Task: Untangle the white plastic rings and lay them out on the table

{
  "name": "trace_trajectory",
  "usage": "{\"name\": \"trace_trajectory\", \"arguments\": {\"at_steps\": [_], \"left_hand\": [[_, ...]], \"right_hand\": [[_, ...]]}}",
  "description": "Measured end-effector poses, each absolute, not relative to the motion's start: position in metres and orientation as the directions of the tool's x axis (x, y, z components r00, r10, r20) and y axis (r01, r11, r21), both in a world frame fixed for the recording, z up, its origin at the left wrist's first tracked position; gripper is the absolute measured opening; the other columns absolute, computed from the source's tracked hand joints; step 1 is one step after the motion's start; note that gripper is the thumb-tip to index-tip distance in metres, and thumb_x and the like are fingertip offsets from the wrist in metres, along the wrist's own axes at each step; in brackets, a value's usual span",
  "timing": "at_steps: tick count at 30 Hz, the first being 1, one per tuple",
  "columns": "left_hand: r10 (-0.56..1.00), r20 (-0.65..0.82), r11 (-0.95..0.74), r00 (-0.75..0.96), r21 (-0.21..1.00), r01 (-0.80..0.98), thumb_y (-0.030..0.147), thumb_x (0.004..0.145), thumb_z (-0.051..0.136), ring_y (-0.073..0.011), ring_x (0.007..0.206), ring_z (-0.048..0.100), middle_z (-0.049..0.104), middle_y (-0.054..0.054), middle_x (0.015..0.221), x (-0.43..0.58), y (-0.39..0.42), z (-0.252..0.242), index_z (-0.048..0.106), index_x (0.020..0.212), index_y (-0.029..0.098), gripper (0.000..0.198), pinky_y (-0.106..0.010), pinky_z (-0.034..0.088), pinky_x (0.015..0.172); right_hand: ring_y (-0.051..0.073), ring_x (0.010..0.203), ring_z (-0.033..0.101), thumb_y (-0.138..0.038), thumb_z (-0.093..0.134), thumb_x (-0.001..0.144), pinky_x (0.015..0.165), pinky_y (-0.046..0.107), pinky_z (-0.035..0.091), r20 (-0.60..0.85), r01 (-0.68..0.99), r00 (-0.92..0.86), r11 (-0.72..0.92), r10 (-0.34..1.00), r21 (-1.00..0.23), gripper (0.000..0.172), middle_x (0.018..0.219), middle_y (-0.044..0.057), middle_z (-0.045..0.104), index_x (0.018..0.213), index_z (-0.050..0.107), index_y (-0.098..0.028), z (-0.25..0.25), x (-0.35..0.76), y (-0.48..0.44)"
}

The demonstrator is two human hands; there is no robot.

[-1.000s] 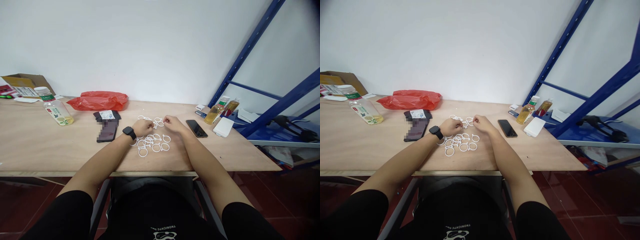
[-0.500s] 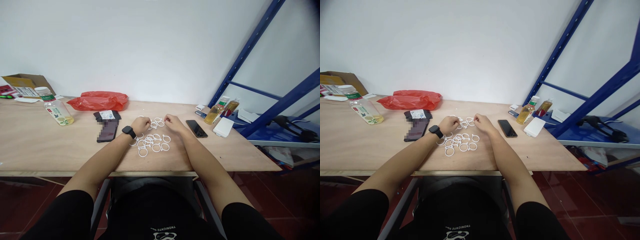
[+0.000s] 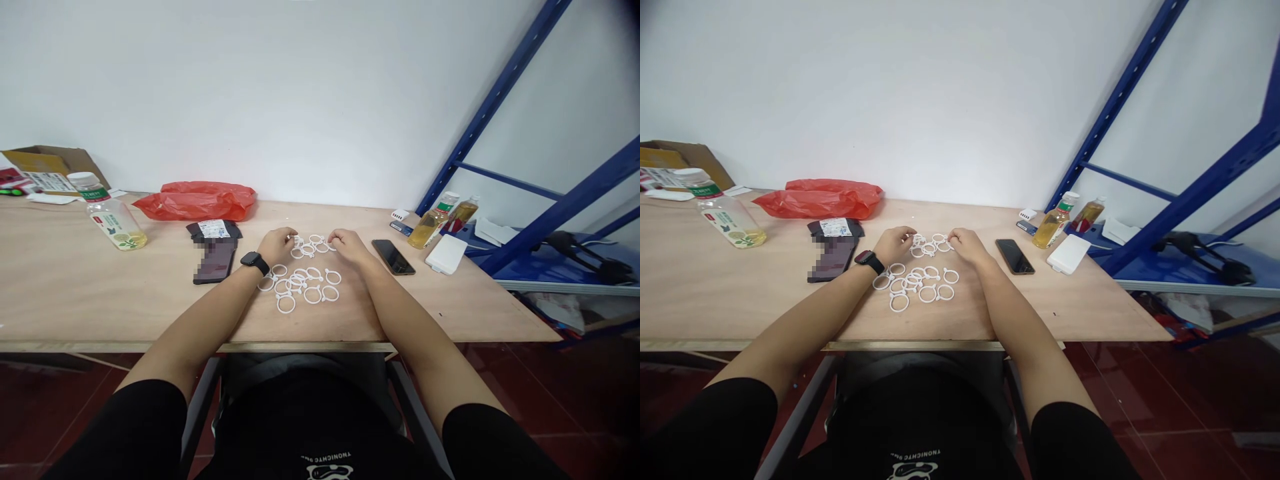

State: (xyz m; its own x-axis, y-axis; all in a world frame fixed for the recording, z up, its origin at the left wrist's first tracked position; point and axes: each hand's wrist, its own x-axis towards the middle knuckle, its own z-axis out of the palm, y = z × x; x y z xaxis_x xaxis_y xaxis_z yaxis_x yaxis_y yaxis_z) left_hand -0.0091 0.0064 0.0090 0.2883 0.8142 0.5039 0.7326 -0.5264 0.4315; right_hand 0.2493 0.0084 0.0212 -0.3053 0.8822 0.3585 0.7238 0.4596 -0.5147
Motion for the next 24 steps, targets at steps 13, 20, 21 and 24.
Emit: {"name": "trace_trajectory", "arguments": {"at_steps": [13, 20, 21, 24], "left_hand": [[0.82, 0.471, -0.529, 0.325, 0.407, 0.745, 0.032, 0.085, 0.054, -0.0209, 0.095, 0.065, 0.07, -0.01, 0.108, -0.019, 0.004, 0.023, 0.071, 0.103, 0.015, 0.03, -0.034, 0.051, 0.091], [0.772, -0.068, -0.481, 0.632, 0.588, 0.65, 0.028, 0.072, 0.062, -0.0139, 0.072, 0.063, 0.071, -0.002, 0.083, -0.026, -0.008, 0.041, 0.07, 0.094, 0.014, 0.027, -0.022, 0.047, 0.065], [0.763, -0.132, -0.448, 0.632, 0.596, 0.666, 0.029, 0.07, 0.065, -0.0133, 0.068, 0.062, 0.07, -0.001, 0.081, -0.027, -0.008, 0.04, 0.068, 0.098, 0.014, 0.032, -0.022, 0.046, 0.062], [0.751, -0.256, -0.368, 0.609, 0.603, 0.707, 0.027, 0.063, 0.07, -0.0123, 0.062, 0.059, 0.067, 0.0, 0.076, -0.031, -0.007, 0.037, 0.064, 0.104, 0.013, 0.043, -0.022, 0.044, 0.056]], "right_hand": [[0.018, 0.078, 0.059, -0.014, 0.04, 0.08, 0.076, 0.026, 0.042, 0.361, 0.755, -0.26, 0.422, 0.896, -0.503, 0.025, 0.078, 0.004, 0.067, 0.079, 0.064, -0.019, 0.01, 0.255, 0.019], [0.019, 0.092, 0.062, -0.015, 0.051, 0.08, 0.081, 0.027, 0.044, 0.308, 0.806, -0.299, 0.412, 0.903, -0.425, 0.035, 0.107, 0.008, 0.069, 0.113, 0.061, -0.018, 0.008, 0.253, 0.011], [0.02, 0.097, 0.061, -0.014, 0.052, 0.078, 0.084, 0.028, 0.044, 0.333, 0.82, -0.309, 0.426, 0.891, -0.381, 0.036, 0.112, 0.009, 0.068, 0.112, 0.062, -0.018, 0.012, 0.252, 0.009], [0.02, 0.094, 0.062, -0.014, 0.054, 0.077, 0.083, 0.029, 0.044, 0.333, 0.804, -0.367, 0.477, 0.868, -0.356, 0.026, 0.104, 0.008, 0.07, 0.098, 0.069, -0.018, 0.026, 0.244, -0.002]]}}
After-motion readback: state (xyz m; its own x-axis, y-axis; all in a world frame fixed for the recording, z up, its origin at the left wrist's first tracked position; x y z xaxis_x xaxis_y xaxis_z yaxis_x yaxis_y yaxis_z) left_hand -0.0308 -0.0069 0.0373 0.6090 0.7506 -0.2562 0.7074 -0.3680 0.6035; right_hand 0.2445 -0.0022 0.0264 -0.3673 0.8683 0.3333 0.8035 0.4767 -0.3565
